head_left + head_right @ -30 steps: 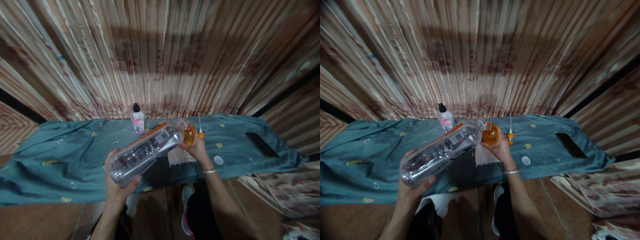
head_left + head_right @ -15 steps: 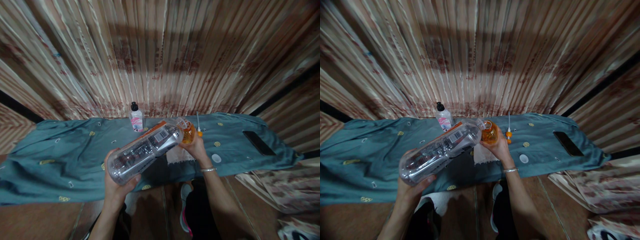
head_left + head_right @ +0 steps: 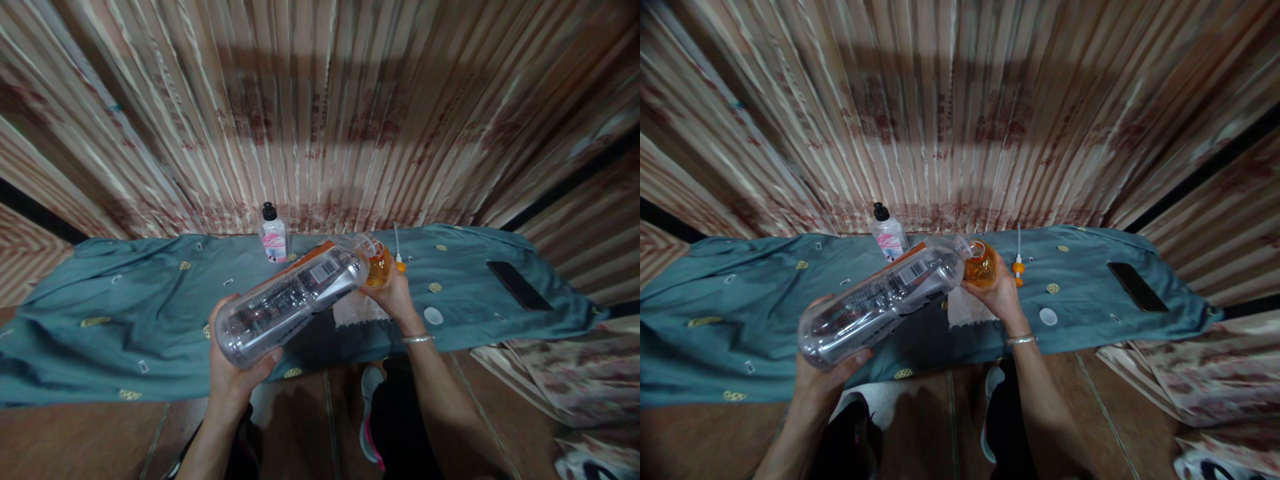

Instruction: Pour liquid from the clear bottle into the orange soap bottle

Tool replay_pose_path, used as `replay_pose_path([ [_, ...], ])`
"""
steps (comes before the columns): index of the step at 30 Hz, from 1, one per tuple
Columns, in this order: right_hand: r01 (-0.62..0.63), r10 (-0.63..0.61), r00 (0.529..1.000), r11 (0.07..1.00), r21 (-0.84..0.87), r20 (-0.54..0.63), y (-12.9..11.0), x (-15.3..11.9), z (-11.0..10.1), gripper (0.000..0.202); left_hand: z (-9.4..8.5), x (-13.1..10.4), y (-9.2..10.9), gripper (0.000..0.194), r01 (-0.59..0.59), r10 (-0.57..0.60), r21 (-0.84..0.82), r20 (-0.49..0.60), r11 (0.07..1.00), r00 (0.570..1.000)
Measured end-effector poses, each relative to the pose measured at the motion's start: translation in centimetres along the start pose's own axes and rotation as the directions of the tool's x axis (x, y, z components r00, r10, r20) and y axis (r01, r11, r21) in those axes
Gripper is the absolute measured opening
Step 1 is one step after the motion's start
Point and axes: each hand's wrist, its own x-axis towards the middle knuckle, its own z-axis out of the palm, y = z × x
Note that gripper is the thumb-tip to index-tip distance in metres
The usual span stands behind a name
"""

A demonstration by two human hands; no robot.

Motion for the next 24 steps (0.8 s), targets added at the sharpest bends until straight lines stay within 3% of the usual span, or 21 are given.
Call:
replay_pose_path([
  [24, 0.057, -0.056, 0.998, 0.991, -0.119, 0.011, -0.2, -0.3, 0.0, 0.093, 0.1, -0.4, 2.3, 0.114, 0.024, -0.024, 0.008, -0.009, 1.000, 1.000],
])
